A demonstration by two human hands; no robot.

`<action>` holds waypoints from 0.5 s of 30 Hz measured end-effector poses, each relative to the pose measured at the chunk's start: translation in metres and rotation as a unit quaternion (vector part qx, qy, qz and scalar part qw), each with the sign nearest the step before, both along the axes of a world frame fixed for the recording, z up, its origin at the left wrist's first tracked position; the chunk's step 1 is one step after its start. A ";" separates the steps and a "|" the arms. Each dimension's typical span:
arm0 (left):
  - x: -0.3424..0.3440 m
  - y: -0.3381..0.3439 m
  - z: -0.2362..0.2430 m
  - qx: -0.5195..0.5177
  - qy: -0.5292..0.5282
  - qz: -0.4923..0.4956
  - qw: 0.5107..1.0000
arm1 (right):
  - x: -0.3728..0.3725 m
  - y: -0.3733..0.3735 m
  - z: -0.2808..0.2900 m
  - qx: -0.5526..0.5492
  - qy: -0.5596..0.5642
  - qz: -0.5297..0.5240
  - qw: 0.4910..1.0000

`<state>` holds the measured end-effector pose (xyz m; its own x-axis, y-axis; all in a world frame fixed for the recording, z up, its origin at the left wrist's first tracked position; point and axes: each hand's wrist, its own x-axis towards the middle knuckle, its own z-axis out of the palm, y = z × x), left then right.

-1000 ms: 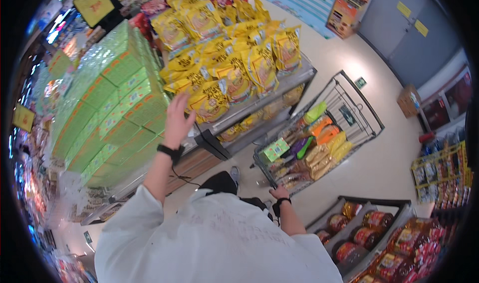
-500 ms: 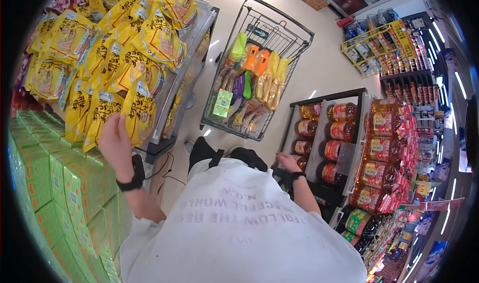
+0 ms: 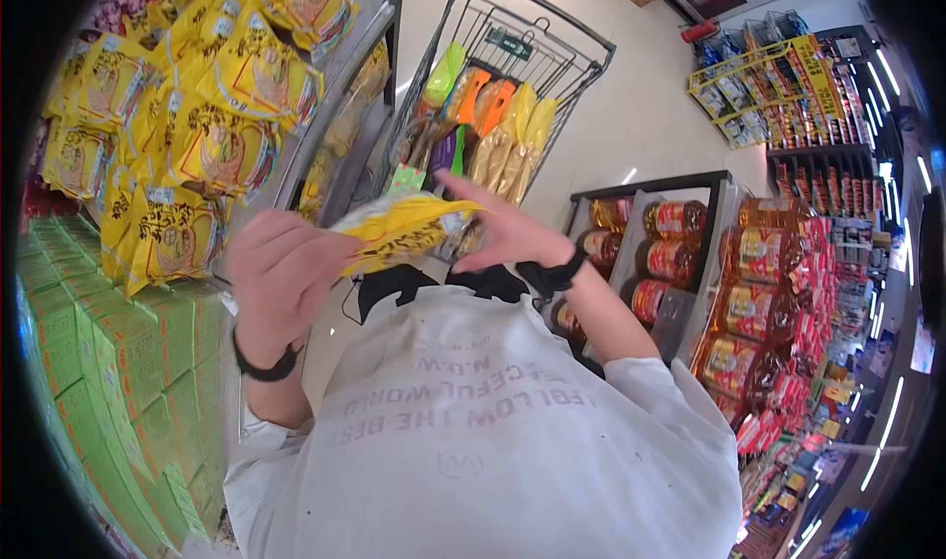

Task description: The person picks up bags of snacks from the supermarket shelves and places them into a shopping cart.

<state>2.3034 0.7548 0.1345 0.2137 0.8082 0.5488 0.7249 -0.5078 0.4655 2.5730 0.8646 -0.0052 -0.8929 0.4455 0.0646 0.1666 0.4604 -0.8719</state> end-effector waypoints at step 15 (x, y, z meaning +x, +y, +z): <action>0.159 0.136 -0.029 -0.091 0.028 0.197 0.976 | 0.171 0.148 -0.110 -0.386 0.143 -0.339 0.846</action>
